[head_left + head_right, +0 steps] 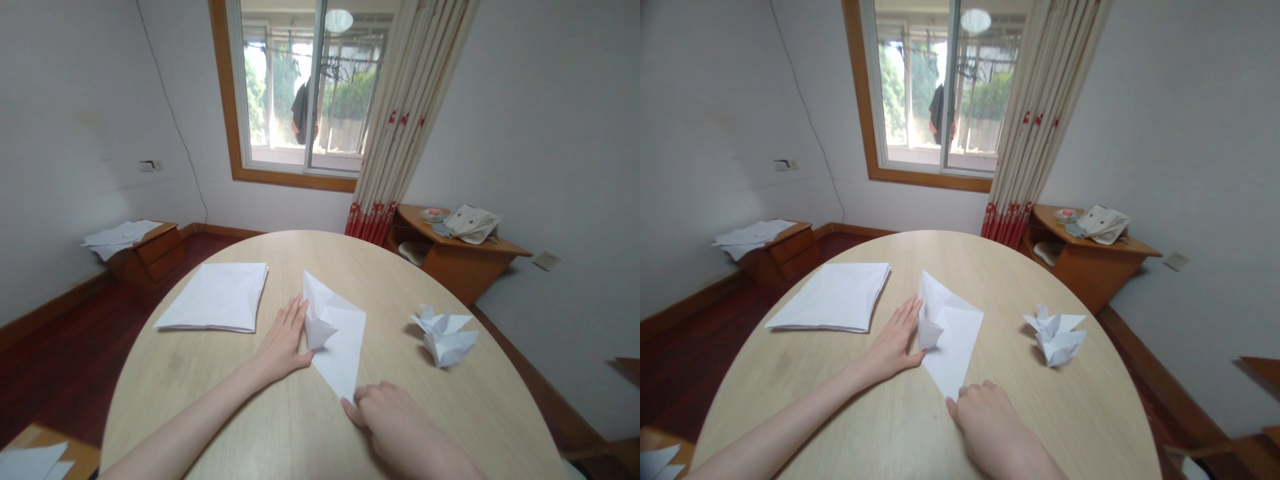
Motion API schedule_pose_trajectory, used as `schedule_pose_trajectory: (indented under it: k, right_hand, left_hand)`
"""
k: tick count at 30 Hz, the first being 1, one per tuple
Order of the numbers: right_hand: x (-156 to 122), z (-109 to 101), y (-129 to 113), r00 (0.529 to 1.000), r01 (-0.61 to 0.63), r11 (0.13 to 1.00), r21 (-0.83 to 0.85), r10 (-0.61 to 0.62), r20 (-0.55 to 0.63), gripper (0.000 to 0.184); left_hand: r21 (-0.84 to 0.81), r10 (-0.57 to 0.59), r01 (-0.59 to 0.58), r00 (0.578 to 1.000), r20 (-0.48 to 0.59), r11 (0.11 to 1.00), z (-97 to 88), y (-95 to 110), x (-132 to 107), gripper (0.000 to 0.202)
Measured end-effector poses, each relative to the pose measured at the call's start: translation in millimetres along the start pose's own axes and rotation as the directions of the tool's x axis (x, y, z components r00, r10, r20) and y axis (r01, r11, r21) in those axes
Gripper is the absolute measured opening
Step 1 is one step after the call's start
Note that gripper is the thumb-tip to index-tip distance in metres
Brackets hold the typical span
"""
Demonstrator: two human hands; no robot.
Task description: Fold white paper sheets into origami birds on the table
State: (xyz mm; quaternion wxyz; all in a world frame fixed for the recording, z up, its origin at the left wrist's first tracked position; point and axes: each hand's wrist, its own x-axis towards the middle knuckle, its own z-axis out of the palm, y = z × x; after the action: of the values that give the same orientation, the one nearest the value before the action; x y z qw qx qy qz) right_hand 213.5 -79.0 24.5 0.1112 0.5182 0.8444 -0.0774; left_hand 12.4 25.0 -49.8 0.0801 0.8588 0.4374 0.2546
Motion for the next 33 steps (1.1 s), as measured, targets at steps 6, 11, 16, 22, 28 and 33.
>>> schedule_pose_trajectory:
  k: [6, 11, 16, 22, 28, 33]
  right_hand:
    - [7, -7, 8, 0.995, 0.095, 0.992, 0.078, -0.094, -0.018, 0.031]
    - [22, -1, 23, 0.984, 0.106, 0.976, 0.188, -0.076, -0.161, 0.043]
    - [41, 16, 41, 0.942, 0.094, 0.982, 0.163, -0.035, -0.334, 0.04]
    - [55, 38, 51, 0.88, 0.192, 0.969, 0.155, -0.1, -0.464, 0.037]
    - [60, 48, 51, 0.867, 0.247, 0.958, 0.147, -0.15, -0.475, 0.038]
    - [62, 50, 52, 0.868, 0.246, 0.955, 0.165, -0.142, -0.476, 0.038]
  left_hand:
    - [0.054, 0.046, -0.043, 0.997, -0.064, 0.998, 2.9, -1, -2, 0.101]
    - [0.09, 0.098, -0.087, 0.988, -0.119, 0.992, 0.7, 1, -4, 0.099]
    - [0.049, 0.119, -0.112, 0.98, -0.158, 0.992, -4.1, 4, -5, 0.094]
    - [-0.006, 0.137, -0.14, 0.975, -0.177, 0.99, -6.8, 5, -6, 0.095]
    - [-0.051, 0.137, -0.15, 0.969, -0.207, 0.987, -8.7, 5, -6, 0.097]
    - [-0.067, 0.142, -0.163, 0.958, -0.248, 0.984, -12.7, 7, -8, 0.097]
